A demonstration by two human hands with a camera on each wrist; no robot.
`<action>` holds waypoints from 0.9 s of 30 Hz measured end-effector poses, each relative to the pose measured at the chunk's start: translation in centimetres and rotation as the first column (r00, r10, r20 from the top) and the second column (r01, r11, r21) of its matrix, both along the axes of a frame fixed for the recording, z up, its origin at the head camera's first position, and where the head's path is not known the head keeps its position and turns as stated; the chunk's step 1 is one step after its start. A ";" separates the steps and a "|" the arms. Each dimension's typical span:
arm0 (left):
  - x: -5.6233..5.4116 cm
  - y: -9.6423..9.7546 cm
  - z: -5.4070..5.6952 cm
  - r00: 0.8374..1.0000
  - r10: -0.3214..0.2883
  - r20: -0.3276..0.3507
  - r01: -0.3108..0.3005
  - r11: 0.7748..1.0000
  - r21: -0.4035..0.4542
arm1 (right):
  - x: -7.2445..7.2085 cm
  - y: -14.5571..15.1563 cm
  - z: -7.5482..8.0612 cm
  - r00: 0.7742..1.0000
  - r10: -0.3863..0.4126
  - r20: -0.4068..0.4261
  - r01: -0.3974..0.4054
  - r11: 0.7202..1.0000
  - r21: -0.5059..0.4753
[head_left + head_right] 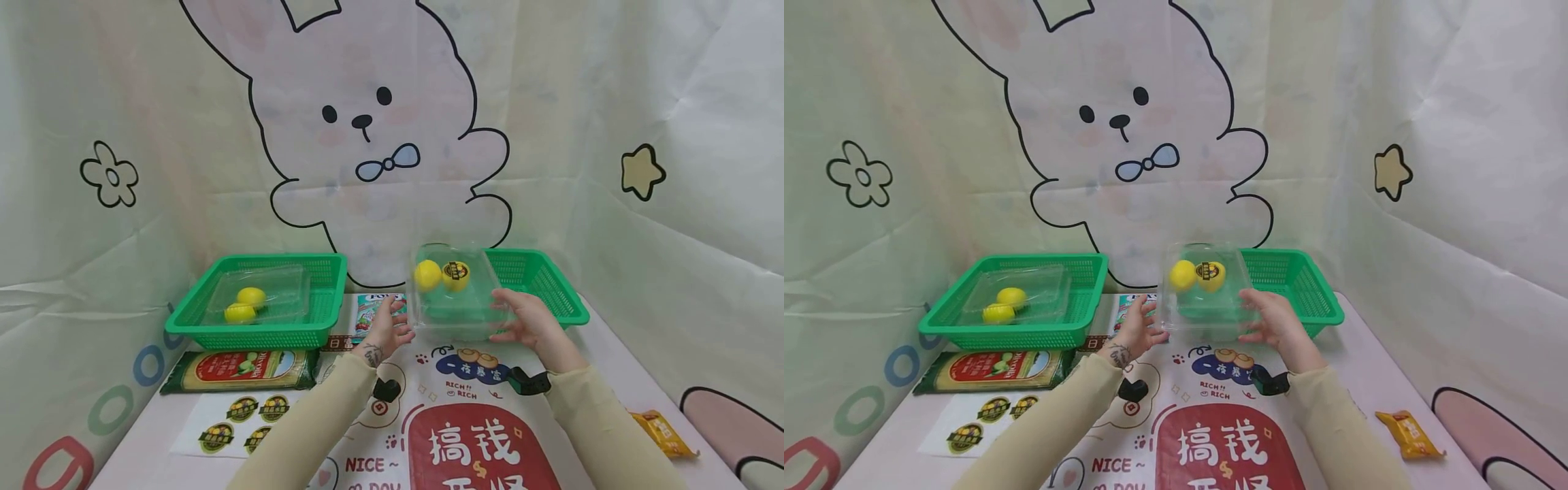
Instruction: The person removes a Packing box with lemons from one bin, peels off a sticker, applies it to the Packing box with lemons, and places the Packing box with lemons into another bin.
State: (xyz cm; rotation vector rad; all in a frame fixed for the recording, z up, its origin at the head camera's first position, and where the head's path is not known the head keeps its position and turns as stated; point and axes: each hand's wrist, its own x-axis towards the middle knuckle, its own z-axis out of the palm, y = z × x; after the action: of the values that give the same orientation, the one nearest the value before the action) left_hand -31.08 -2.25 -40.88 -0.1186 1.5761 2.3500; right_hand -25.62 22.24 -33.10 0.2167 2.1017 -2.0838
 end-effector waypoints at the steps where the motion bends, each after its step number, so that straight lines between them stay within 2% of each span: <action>1: -0.1 0.5 -0.3 1.000 -0.005 0.007 0.004 1.000 0.024 | -0.2 0.2 0.1 1.000 -0.004 0.002 0.004 1.000 -0.002; 4: -0.4 1.6 -0.8 1.000 0.002 0.017 -0.004 0.996 0.089 | -0.8 0.6 0.4 1.000 -0.018 0.009 0.018 1.000 0.004; 9: -0.4 2.7 -1.2 0.999 0.004 -0.033 0.001 0.991 0.137 | -1.9 1.1 1.0 0.999 -0.039 0.022 0.038 0.998 0.044; 12: -0.3 3.1 -1.4 0.998 -0.004 -0.058 0.013 0.989 0.145 | -2.5 1.5 1.4 0.999 -0.045 0.031 0.043 0.998 0.047; 18: 0.0 3.4 -1.5 0.999 0.018 -0.041 -0.011 0.987 0.162 | -4.0 1.8 1.5 0.998 -0.047 0.041 0.045 0.997 0.062; 27: 0.7 3.8 -1.6 1.000 0.012 -0.026 -0.008 0.988 0.157 | -5.8 2.3 0.4 0.998 -0.054 0.043 0.049 0.993 0.106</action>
State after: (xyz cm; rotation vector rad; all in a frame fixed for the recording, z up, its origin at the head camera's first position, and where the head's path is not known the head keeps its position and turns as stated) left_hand -30.41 1.51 -42.45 -0.0597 1.3990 2.4825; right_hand -31.41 24.51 -32.73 0.3335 2.2027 -1.9779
